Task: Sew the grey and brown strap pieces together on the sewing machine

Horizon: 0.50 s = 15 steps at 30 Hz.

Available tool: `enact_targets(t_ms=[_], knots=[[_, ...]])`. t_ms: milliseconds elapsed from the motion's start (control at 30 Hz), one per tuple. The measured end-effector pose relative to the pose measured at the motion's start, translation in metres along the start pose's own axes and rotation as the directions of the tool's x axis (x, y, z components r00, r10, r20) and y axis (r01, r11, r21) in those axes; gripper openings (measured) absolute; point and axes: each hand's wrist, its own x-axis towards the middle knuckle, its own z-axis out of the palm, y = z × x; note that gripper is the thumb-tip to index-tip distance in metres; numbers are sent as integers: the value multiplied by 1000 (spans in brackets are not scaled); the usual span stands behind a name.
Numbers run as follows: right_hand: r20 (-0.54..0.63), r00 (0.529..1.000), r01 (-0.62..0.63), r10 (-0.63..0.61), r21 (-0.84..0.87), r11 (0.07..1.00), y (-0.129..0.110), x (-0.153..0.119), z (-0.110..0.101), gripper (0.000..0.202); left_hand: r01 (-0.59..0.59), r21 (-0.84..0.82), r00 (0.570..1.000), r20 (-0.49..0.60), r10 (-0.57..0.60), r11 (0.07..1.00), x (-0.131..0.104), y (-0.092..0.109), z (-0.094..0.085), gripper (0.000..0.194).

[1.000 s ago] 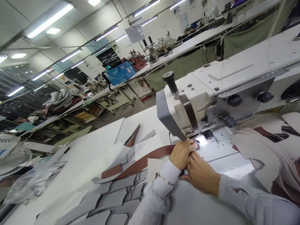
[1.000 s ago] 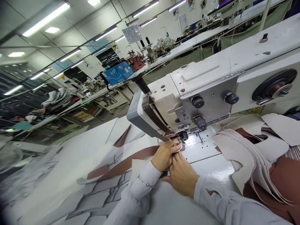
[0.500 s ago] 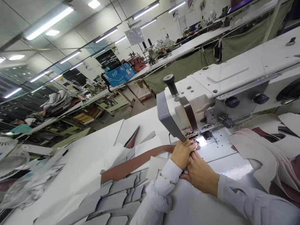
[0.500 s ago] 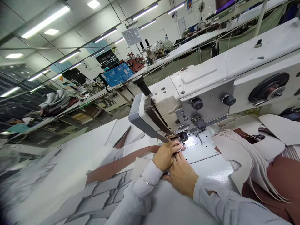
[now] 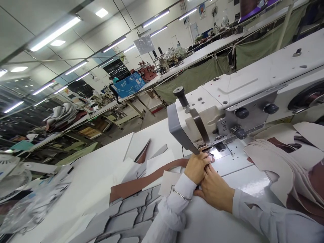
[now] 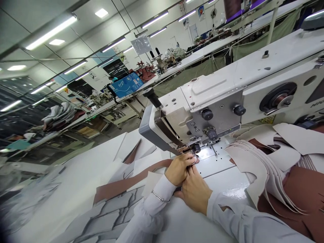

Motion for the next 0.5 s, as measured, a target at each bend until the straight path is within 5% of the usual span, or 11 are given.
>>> enact_targets(t_ms=[500], knots=[[-54, 998, -21, 22, 26, 999, -6, 2, 3, 64, 28, 52, 998, 62, -31, 998, 3, 5, -6, 24]])
